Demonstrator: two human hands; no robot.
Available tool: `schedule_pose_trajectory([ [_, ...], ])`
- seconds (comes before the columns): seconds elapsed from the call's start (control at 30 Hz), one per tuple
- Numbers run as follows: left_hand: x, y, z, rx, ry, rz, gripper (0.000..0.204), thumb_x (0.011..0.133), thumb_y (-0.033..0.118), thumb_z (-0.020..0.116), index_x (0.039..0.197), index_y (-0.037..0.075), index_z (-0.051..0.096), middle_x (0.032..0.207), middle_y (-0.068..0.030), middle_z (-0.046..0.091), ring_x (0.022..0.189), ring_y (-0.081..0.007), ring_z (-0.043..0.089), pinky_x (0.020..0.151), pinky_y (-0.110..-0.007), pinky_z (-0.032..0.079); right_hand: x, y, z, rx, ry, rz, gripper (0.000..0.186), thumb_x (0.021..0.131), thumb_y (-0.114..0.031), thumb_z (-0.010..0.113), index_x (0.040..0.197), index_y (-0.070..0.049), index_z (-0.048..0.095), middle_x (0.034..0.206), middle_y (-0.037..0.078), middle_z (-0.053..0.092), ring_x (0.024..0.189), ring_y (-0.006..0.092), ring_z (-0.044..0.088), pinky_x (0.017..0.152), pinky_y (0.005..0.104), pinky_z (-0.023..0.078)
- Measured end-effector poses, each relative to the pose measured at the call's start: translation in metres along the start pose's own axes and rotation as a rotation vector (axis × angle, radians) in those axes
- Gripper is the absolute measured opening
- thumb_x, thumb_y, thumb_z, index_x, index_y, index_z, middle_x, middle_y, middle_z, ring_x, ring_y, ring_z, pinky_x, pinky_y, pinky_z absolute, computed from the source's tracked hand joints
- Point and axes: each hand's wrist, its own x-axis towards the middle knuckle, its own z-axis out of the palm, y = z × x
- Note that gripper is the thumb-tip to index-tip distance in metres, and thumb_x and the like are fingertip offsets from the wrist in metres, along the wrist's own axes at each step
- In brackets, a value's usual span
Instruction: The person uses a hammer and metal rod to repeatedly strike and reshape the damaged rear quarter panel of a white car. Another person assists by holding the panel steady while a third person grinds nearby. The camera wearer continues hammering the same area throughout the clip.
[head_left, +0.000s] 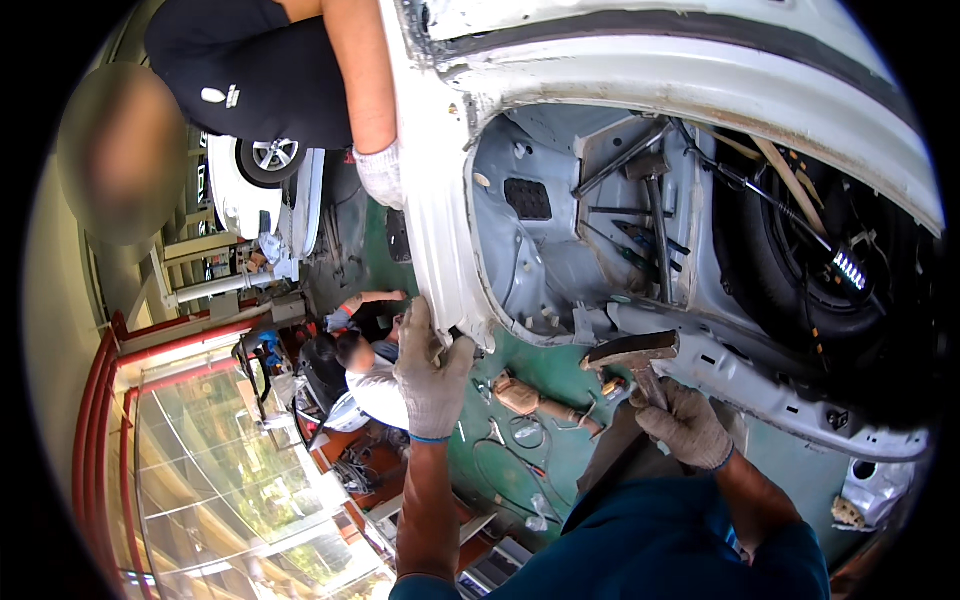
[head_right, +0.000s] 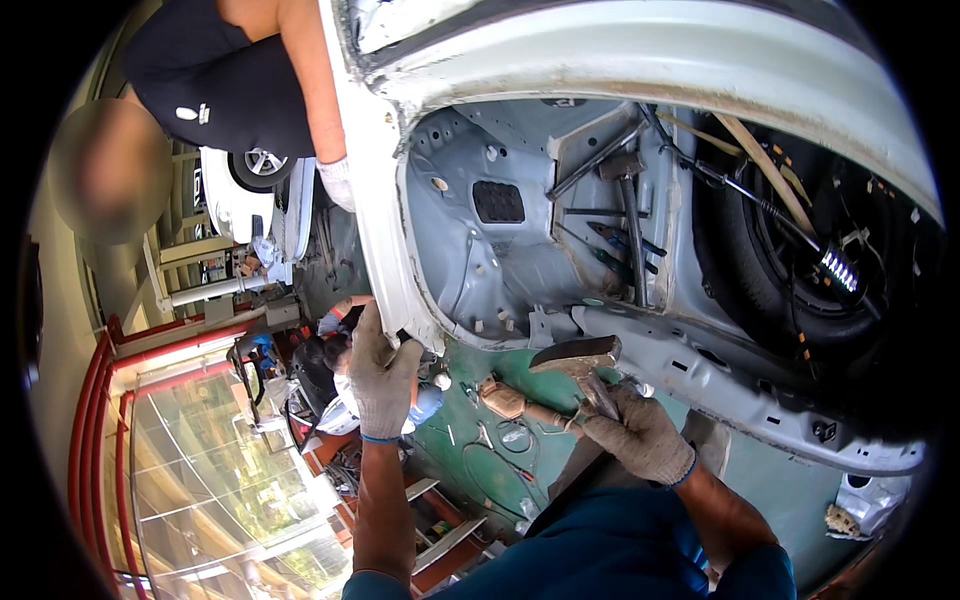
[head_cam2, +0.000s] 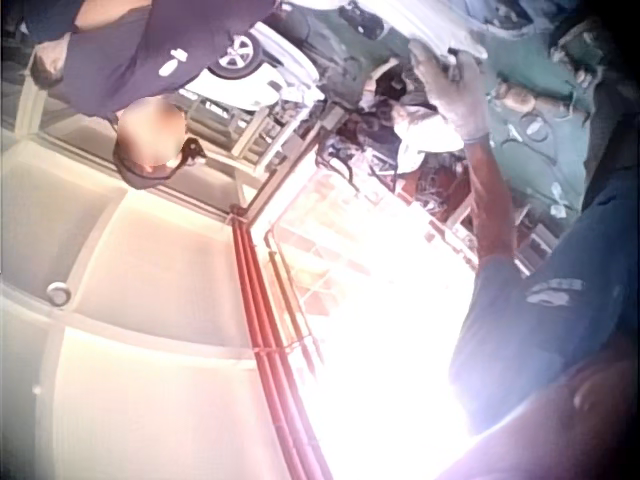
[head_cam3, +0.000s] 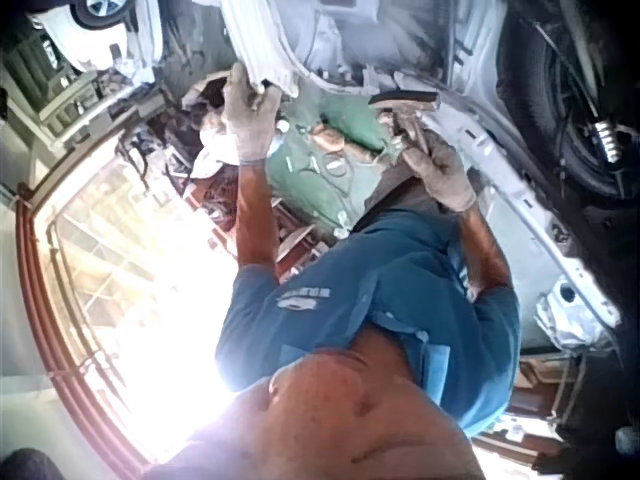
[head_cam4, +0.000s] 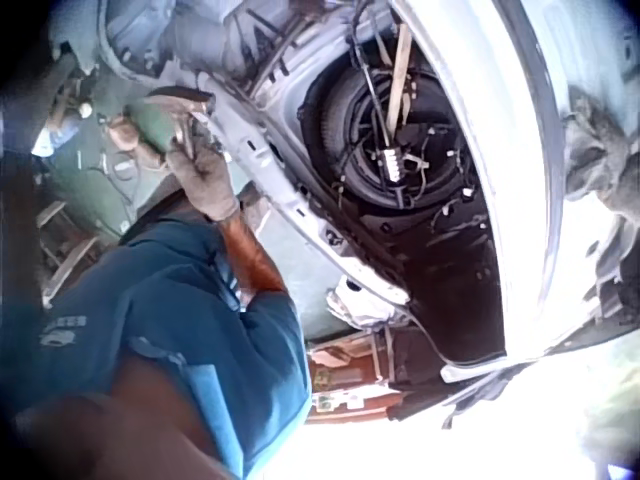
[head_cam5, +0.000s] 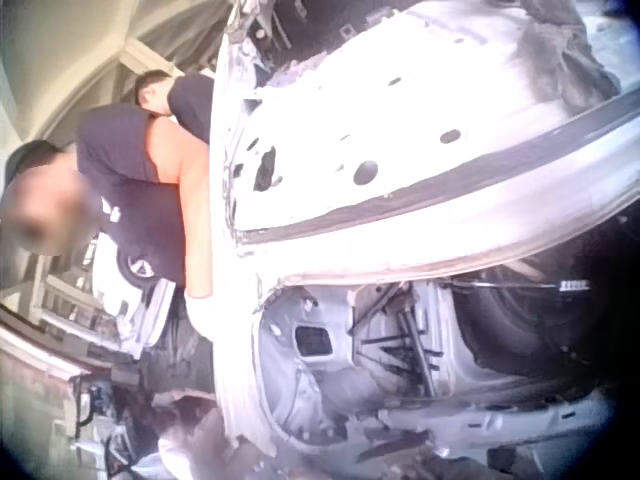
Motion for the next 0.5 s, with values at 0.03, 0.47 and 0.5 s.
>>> schedule_pose_trajectory([
  [0.03, -0.005, 0.000, -0.002, 0.124, 0.053, 0.070, 0.062, 0.085, 0.006, 0.075, 0.143, -0.004, 0.055, 0.134, -0.0174, 0.060, 0.102, -0.0201, 0.065, 0.087, -0.033, 0.055, -0.003, -0.004, -0.002, -0.035, 0.012, -0.012, 0.038, 0.100, -0.034, 0.071, 0.111, 0.003, 0.067, 0.086, 0.008, 0.063, 0.081, 0.0168, 0.056, 0.075, 0.0357, 0.050],
  [0.47, -0.068, 0.045, 0.091, -0.802, 0.304, -0.203, 0.081, 0.102, 0.007, 0.061, 0.166, 0.000, 0.011, 0.123, -0.0146, 0.060, 0.095, -0.0201, 0.068, 0.087, -0.038, 0.062, -0.005, -0.024, -0.058, -0.544, 0.429, 0.180, 0.026, 0.092, -0.023, 0.066, 0.097, 0.002, 0.060, 0.073, 0.016, 0.062, 0.067, 0.0260, 0.066, 0.066, 0.0411, 0.052],
  [0.5, -0.068, 0.043, 0.095, -0.844, 0.335, -0.181, 0.082, 0.103, 0.007, 0.060, 0.167, 0.000, 0.009, 0.118, -0.0134, 0.061, 0.090, -0.0186, 0.066, 0.082, -0.037, 0.061, -0.004, -0.028, -0.057, -0.486, 0.457, 0.175, 0.027, 0.090, -0.024, 0.065, 0.096, 0.001, 0.059, 0.069, 0.012, 0.059, 0.061, 0.0213, 0.063, 0.061, 0.0391, 0.052],
])
